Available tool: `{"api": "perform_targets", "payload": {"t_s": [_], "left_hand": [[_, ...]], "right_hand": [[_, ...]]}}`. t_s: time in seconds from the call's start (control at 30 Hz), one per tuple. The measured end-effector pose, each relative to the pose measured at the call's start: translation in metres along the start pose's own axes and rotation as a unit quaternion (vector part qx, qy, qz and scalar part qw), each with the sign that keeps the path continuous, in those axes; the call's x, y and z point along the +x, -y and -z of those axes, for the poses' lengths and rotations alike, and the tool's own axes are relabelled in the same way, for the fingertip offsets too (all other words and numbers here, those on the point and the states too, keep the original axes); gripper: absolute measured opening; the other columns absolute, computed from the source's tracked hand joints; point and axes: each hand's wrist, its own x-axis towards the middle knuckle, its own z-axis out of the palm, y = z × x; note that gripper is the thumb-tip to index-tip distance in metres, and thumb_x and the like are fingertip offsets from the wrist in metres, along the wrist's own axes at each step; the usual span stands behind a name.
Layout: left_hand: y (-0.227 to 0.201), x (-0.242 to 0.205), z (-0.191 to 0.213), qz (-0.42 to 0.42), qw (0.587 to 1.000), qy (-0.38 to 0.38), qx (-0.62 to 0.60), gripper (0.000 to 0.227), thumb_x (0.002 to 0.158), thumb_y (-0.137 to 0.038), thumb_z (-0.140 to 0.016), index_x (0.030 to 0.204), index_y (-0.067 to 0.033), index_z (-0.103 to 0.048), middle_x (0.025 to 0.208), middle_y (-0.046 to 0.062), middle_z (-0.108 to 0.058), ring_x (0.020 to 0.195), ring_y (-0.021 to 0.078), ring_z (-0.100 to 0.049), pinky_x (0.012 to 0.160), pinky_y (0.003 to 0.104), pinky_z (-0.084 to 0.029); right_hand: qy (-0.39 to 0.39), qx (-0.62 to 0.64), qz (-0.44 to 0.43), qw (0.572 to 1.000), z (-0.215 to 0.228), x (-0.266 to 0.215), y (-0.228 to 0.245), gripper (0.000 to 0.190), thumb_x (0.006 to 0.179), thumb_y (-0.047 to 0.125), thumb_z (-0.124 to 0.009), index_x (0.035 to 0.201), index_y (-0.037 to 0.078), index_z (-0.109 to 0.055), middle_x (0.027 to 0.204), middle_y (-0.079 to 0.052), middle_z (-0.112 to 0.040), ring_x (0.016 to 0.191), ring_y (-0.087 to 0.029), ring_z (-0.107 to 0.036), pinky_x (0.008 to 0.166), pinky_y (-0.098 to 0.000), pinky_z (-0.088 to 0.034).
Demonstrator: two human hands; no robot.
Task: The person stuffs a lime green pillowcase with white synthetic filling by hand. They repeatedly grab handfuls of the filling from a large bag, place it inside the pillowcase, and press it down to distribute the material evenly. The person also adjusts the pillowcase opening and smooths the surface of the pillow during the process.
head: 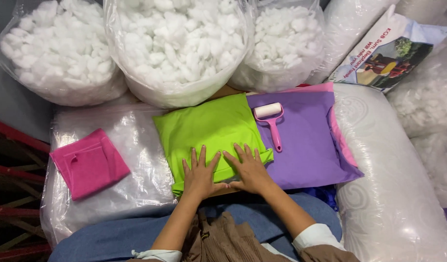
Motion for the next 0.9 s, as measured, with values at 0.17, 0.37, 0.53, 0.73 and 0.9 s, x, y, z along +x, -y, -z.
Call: {"api": "perform_targets", "payload": {"t_s": [0.17, 0.37, 0.53, 0.73, 0.9], "left_hand": [[0.012, 0.013, -0.048, 0.000, 0.996, -0.068, 0.061, 0.095, 0.084, -0.037, -0.082, 0.162, -0.0343, -0.029, 0.170, 0.020, -0.014, 0.154, 0.0508, -0.012, 0.115, 0.076, -0.018], [0.070, 0.047, -0.096, -0.014, 0.958, -0.247, 0.143, 0.094, 0.083, -0.014, -0.076, 0.160, -0.0428, -0.029, 0.160, 0.016, -0.037, 0.144, 0.0516, -0.034, 0.099, 0.070, -0.042], [0.100, 0.053, -0.105, -0.050, 0.908, -0.369, 0.193, 0.081, 0.083, -0.007, -0.068, 0.153, -0.0398, -0.042, 0.142, 0.012, -0.057, 0.129, 0.0434, -0.055, 0.064, 0.040, -0.065], [0.088, 0.039, -0.089, -0.028, 0.971, -0.226, 0.074, 0.121, 0.059, -0.016, -0.090, 0.162, -0.0341, -0.028, 0.159, 0.019, -0.035, 0.145, 0.0491, -0.034, 0.101, 0.062, -0.047], [0.054, 0.009, -0.072, -0.040, 0.971, -0.233, 0.018, 0.091, 0.077, -0.030, -0.079, 0.158, -0.0338, -0.037, 0.163, 0.020, -0.028, 0.148, 0.0507, -0.028, 0.109, 0.071, -0.035]], "right_hand": [[-0.044, -0.110, 0.010, 0.993, -0.060, 0.041, -0.015, 0.112, 0.074, 0.035, -0.087, 0.164, 0.031, -0.020, 0.162, -0.022, -0.032, 0.145, -0.053, -0.033, 0.114, -0.0718, -0.028], [-0.286, -0.219, -0.023, 0.933, -0.117, 0.092, -0.101, 0.078, 0.079, 0.020, -0.073, 0.149, 0.040, -0.046, 0.134, -0.006, -0.061, 0.109, -0.032, -0.066, 0.074, -0.0408, -0.059], [-0.265, -0.189, -0.048, 0.944, -0.104, 0.087, -0.135, 0.063, 0.084, 0.019, -0.069, 0.141, 0.040, -0.054, 0.120, -0.003, -0.064, 0.096, -0.024, -0.070, 0.067, -0.0323, -0.062], [-0.028, 0.048, -0.086, 0.995, -0.018, 0.042, -0.079, 0.109, 0.071, 0.023, -0.081, 0.164, 0.035, -0.024, 0.161, -0.021, -0.032, 0.150, -0.043, -0.031, 0.116, -0.0667, -0.027], [-0.063, -0.028, -0.035, 0.997, -0.011, 0.029, -0.009, 0.084, 0.084, 0.027, -0.082, 0.155, 0.035, -0.038, 0.155, -0.018, -0.040, 0.146, -0.045, -0.037, 0.119, -0.0669, -0.026]]}}
